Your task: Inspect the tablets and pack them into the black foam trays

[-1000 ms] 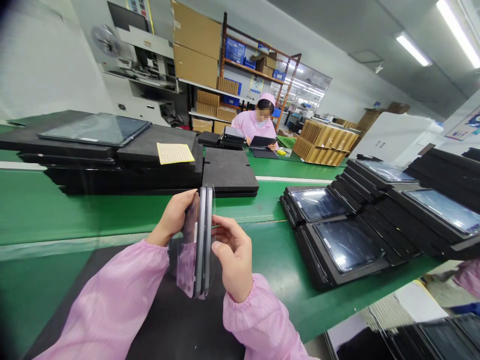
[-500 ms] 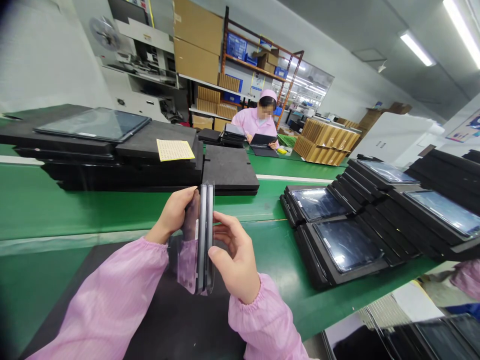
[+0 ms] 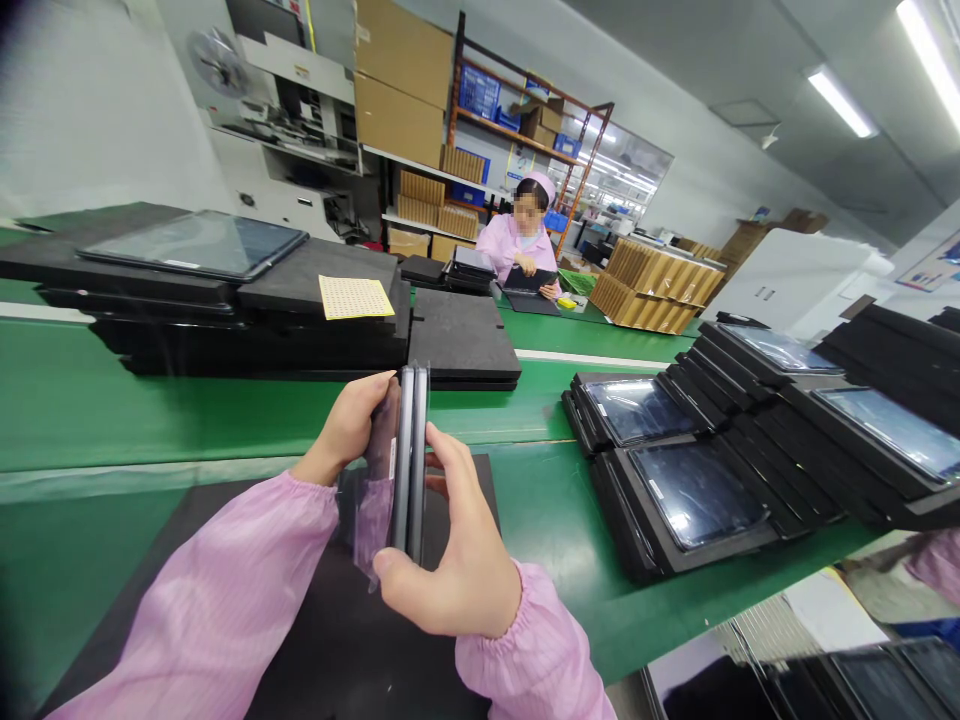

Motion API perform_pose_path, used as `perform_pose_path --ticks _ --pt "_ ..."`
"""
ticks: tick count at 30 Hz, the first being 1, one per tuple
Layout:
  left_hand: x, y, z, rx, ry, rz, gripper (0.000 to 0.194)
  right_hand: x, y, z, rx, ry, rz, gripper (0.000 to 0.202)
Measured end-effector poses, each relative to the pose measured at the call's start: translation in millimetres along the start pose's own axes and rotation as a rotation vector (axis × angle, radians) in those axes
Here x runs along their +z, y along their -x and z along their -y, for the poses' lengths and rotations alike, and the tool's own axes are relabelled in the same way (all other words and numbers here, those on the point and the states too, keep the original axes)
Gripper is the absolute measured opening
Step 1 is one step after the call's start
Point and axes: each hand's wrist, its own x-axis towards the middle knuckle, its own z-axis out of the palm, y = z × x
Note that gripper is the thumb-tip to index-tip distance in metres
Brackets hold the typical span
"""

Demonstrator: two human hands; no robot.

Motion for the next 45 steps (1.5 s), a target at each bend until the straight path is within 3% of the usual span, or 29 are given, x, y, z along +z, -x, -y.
perform_pose_path --ticks 6,15,24,35,45 --pt "-1.1 -0.4 2.9 -0.015 -0.016 -0.001 0.042 -4.3 -1.3 1.7 -0.026 -0.024 0.069 0.087" --pt "-0.7 -1.3 4.5 -0.043 -0.025 -0.008 0.044 -15.6 -5.3 -6.6 0.015 -0.13 0.096 0.077" --pt "-0.7 -1.5 1.9 -0.024 -0.061 -0.032 0.043 -22.6 -10.0 -15.6 0.032 -0.191 0.188 0.082" --pt "1.9 -0.9 0.4 -0.029 -0.027 -0.066 0.043 -19.9 -10.5 -12.1 0.031 -0.193 0.161 0.074" --pt "1.0 0.6 -0.3 -0.024 -0.029 -0.028 0.041 -8.5 -2.6 -1.6 0.028 0.106 0.077 0.085"
